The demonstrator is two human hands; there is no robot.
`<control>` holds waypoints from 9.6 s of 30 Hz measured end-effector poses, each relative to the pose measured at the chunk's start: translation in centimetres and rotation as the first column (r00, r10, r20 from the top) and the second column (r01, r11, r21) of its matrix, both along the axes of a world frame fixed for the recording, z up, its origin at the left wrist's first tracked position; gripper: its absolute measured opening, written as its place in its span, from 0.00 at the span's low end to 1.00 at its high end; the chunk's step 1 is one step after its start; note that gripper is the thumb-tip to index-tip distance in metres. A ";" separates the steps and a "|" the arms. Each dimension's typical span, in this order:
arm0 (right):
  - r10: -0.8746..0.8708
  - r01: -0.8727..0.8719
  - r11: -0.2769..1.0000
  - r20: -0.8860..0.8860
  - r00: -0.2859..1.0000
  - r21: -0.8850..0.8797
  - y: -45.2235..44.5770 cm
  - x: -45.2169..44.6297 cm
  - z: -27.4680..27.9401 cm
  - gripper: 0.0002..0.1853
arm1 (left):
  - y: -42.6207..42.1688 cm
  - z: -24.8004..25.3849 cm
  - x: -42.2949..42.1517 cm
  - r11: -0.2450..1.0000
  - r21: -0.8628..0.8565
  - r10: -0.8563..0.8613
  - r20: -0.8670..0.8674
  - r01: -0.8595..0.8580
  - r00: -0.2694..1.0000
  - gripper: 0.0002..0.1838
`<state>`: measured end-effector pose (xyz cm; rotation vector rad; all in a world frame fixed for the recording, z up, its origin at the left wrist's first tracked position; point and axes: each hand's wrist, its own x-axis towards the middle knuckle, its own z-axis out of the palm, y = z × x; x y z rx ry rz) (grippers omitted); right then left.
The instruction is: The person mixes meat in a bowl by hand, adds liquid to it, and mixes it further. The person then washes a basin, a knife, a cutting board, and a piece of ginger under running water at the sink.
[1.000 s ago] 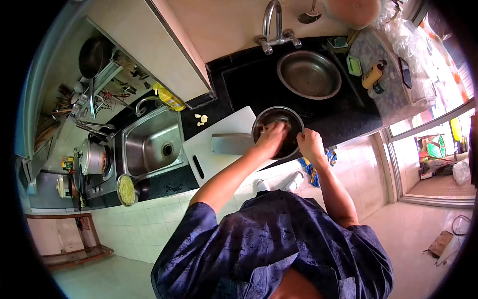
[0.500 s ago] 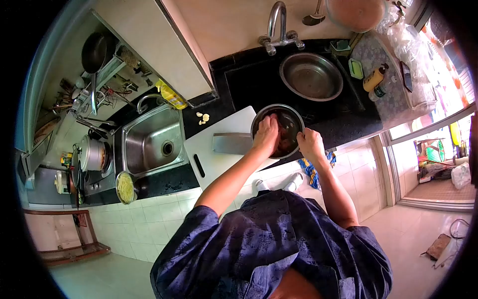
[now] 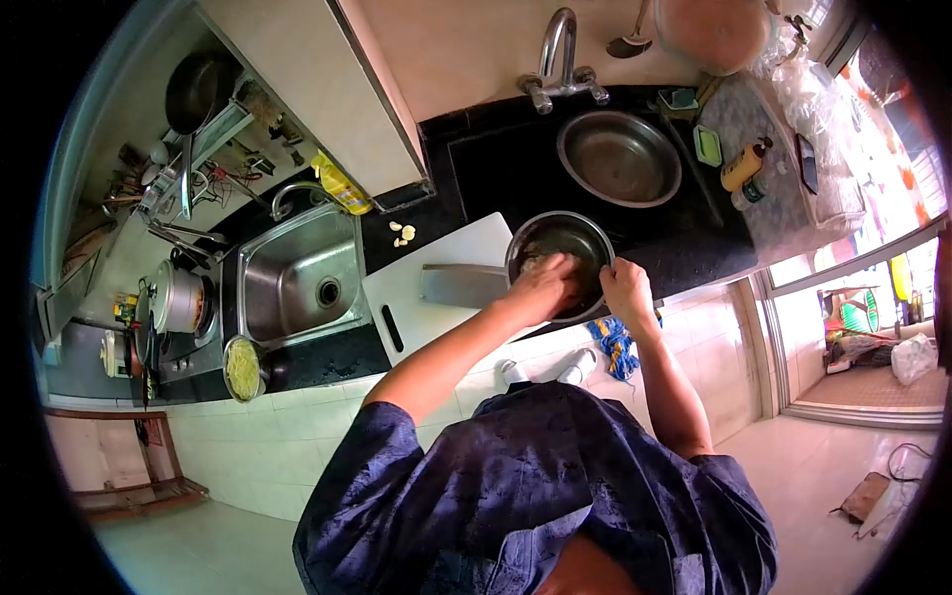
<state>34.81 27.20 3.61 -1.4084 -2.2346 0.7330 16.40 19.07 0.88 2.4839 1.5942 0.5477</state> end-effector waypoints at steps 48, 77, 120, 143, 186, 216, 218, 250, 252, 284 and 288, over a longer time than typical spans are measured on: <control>0.051 -0.045 0.993 0.052 0.997 -0.106 -0.7 -0.6 -1.7 0.18 | -0.3 0.9 -0.5 0.972 -0.206 0.099 -0.069 -0.111 0.993 0.21; 0.010 -0.009 0.997 0.001 1.000 -0.083 -0.5 -0.7 -2.9 0.20 | 0.9 1.2 -3.5 0.950 -0.187 0.265 0.058 -0.250 0.963 0.07; 0.019 -0.020 0.999 0.057 0.998 0.029 -1.5 -0.9 -1.6 0.18 | -1.4 -0.1 -2.7 0.998 -0.041 -0.048 -0.004 0.048 0.999 0.09; 0.026 -0.025 0.999 0.021 0.999 -0.039 -1.4 -0.9 -0.4 0.18 | 0.6 -1.6 -2.0 0.938 0.123 0.332 -0.062 -0.323 0.941 0.15; -0.014 0.018 0.997 0.051 0.999 -0.074 -1.6 -0.8 -1.0 0.19 | 2.5 -0.6 -3.4 0.903 -0.179 0.386 -0.061 -0.391 0.920 0.07; -0.042 0.035 0.995 -0.074 0.996 -0.099 -1.6 -0.6 -0.4 0.17 | 0.4 1.7 -0.7 0.907 -0.029 0.416 -0.087 -0.420 0.905 0.21; -0.040 0.036 0.995 -0.046 0.998 -0.093 -1.5 -0.9 -0.1 0.17 | 0.4 0.7 0.3 0.924 -0.066 0.378 -0.012 -0.378 0.926 0.23; -0.032 0.032 0.999 -0.006 0.999 -0.038 -0.7 -1.1 -0.3 0.17 | 2.1 2.1 0.9 0.959 -0.166 0.239 0.041 -0.229 0.970 0.22; -0.023 0.021 0.998 0.029 0.999 0.055 -0.5 -0.5 -0.2 0.17 | 0.5 2.0 0.2 0.999 -0.033 -0.007 0.011 0.007 1.000 0.22; -0.012 0.011 0.999 0.035 0.999 0.040 0.4 0.0 -0.4 0.19 | 0.9 0.5 0.4 0.979 0.016 0.205 -0.094 -0.205 0.974 0.17; -0.003 0.002 1.000 0.051 0.999 0.024 -0.1 -0.6 -1.0 0.18 | 3.4 -0.5 -0.5 0.860 -0.127 0.475 -0.150 -0.493 0.867 0.16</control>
